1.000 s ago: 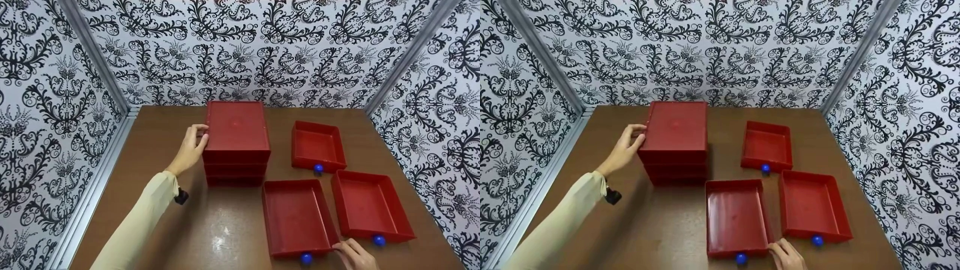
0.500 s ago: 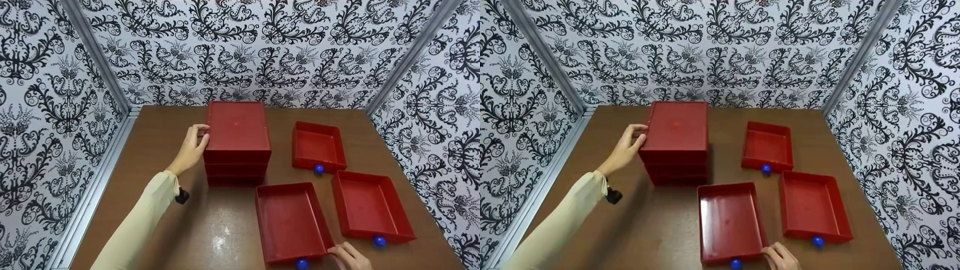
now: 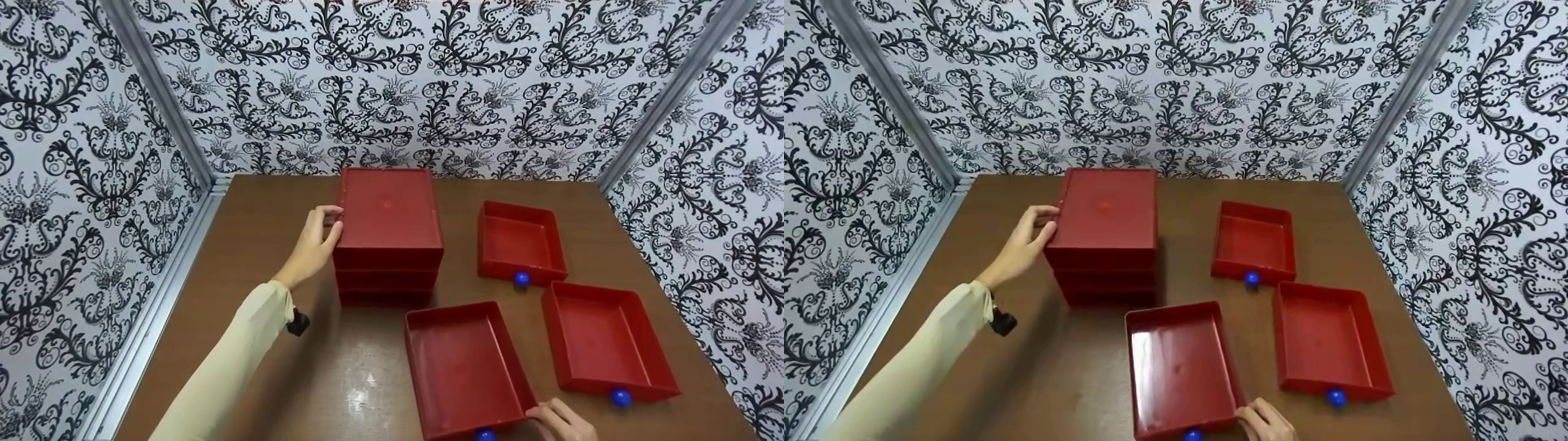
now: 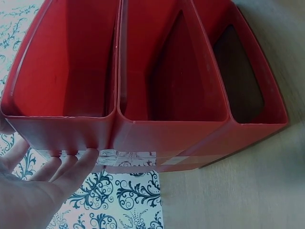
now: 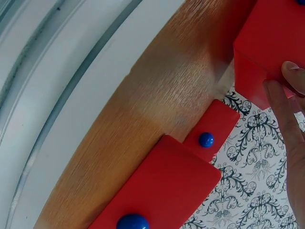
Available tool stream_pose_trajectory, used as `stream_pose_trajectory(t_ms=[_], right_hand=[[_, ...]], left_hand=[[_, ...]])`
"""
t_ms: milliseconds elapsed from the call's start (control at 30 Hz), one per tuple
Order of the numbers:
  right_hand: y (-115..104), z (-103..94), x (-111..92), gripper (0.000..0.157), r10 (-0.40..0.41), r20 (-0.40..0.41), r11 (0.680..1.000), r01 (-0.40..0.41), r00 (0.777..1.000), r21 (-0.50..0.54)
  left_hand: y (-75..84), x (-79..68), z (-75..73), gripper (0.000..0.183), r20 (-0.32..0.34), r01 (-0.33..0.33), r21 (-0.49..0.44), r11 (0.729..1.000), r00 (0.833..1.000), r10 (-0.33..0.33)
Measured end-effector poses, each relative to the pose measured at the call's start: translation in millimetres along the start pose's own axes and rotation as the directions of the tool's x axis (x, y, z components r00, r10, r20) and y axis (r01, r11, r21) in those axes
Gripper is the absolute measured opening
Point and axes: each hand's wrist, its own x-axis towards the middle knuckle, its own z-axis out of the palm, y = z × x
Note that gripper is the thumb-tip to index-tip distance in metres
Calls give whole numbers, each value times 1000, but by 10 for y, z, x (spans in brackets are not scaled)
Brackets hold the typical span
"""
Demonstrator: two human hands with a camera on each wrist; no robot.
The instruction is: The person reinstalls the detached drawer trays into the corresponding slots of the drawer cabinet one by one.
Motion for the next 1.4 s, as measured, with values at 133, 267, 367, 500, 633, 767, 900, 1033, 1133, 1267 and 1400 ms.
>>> stream_pose_trajectory(t_ms=[133,267,367,500,633,767,900,1033,1133,1267,1400], right_hand=[[-24,35,25,35,-13,-8,1000,13,1000,-4],[-35,64,43,35,-25,-9,1000,25,1000,13],[-39,89,55,34,-31,-14,999,31,999,25],[-45,130,74,33,-43,-24,999,43,999,30],[-47,150,90,29,-48,-6,998,48,999,39],[-50,163,102,24,-51,15,997,50,999,53],[-54,202,123,31,-64,3,997,64,998,48],[-56,258,147,35,-85,-32,996,86,996,37],[-59,291,161,34,-95,-43,994,97,995,45],[-59,324,180,33,-107,-27,991,108,994,74],[-55,357,195,31,-116,-14,986,117,993,118]], left_hand=[[5,0,-6,29,10,5,-5,1000,1000,-5],[-11,7,1,29,4,-3,-10,1000,1000,3],[-16,12,6,29,1,-6,-14,1000,1000,6],[-4,15,6,29,4,-1,-17,1000,1000,1],[14,13,4,29,5,-2,-20,1000,1000,2],[16,12,4,29,5,-3,-23,1000,1000,3],[6,14,4,29,8,2,-22,1000,1000,-2],[13,6,-12,29,7,-13,-4,1000,1000,13],[24,1,-22,28,2,-26,9,1000,1000,26],[12,1,-17,29,1,-22,7,1000,1000,22],[2,8,-5,29,1,-18,3,1000,1000,18]])
